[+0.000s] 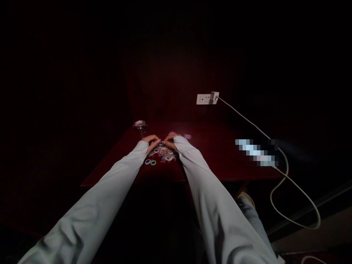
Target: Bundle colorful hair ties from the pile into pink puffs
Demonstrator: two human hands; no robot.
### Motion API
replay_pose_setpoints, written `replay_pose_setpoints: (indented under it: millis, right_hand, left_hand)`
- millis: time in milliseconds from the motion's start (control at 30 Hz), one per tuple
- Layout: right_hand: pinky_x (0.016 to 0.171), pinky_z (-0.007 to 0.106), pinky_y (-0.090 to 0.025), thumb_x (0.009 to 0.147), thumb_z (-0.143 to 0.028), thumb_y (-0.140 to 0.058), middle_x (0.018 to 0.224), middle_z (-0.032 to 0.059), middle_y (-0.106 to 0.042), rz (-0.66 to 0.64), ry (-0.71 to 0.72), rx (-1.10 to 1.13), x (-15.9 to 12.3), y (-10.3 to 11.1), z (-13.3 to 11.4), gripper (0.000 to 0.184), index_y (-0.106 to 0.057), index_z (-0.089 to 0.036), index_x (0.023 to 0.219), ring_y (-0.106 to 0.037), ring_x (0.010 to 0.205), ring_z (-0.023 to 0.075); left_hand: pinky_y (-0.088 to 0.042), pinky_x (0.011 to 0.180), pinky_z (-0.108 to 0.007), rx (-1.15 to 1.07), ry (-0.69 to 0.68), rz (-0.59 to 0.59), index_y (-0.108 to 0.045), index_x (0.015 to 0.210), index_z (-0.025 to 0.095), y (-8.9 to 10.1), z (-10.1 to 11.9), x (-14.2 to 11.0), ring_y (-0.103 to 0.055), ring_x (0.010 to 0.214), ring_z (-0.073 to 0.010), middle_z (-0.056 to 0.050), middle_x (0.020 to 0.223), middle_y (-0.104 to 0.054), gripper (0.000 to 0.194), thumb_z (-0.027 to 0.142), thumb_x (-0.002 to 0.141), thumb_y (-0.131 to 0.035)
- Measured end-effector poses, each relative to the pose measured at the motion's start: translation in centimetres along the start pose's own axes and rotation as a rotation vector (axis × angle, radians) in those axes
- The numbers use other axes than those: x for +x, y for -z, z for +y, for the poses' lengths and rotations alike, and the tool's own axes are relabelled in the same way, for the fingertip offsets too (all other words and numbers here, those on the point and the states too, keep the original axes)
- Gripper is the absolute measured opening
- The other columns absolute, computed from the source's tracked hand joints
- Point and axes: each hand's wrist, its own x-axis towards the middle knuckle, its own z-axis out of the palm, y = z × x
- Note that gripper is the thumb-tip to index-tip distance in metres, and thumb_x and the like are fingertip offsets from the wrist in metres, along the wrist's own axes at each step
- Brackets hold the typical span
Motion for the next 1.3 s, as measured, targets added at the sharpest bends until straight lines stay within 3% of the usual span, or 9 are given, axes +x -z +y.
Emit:
replay_pose_setpoints:
  millis: [100,367,800,1100,1300]
  right_hand:
    - [0.073,0.023,-0.046,0.094,-0.045,-0.08,0.086,-0.0002,-0.081,0.006,0.0,0.023,0.0,0.1,0.0,0.023,-0.087,-0.023,0.093,-0.068,0.081,0.0148]
    - [0.074,0.023,-0.046,0.094,-0.024,-0.077,0.086,0.0002,-0.081,0.005,-0.015,0.084,0.2,0.1,-0.1,0.011,-0.087,-0.021,0.093,-0.069,0.081,0.0137]
    - [0.067,0.022,-0.038,0.094,-0.034,-0.076,0.076,-0.001,-0.074,0.068,0.04,0.103,1.5,-1.3,1.4,0.018,-0.083,-0.018,0.09,-0.057,0.07,0.0108]
    - [0.069,0.021,-0.041,0.096,-0.033,-0.074,0.082,-0.0003,-0.076,0.053,0.055,0.086,0.7,-0.6,0.9,0.017,-0.084,-0.019,0.095,-0.062,0.075,0.0109]
    - [0.07,0.021,-0.043,0.098,-0.031,-0.071,0.085,0.0008,-0.08,0.045,0.031,0.065,0.5,-0.5,0.8,0.018,-0.085,-0.019,0.096,-0.066,0.077,0.0121]
  left_hand:
    - [-0.044,0.07,-0.026,0.003,0.0,-0.002,-0.075,0.09,0.019,0.0,0.0,0.0,-0.055,0.07,-0.0158,-0.001,0.081,-0.068,0.034,0.047,0.102,-0.06]
    - [-0.044,0.069,-0.026,0.005,-0.001,0.007,-0.074,0.09,0.019,0.0,0.0,0.0,-0.055,0.07,-0.0161,-0.001,0.08,-0.068,0.035,0.047,0.103,-0.058]
    - [-0.047,0.075,-0.027,-0.047,0.035,0.025,-0.07,0.084,0.02,-0.1,0.1,0.1,-0.059,0.073,-0.0174,-0.001,0.076,-0.068,0.038,0.049,0.104,-0.055]
    - [-0.039,0.064,-0.025,-0.091,0.097,0.03,-0.075,0.091,0.018,-0.1,0.5,0.0,-0.05,0.065,-0.0145,0.002,0.07,-0.06,0.035,0.05,0.098,-0.063]
    - [-0.041,0.066,-0.025,-0.087,0.093,0.044,-0.074,0.09,0.018,-0.1,0.5,0.0,-0.052,0.068,-0.015,0.001,0.072,-0.062,0.035,0.05,0.098,-0.063]
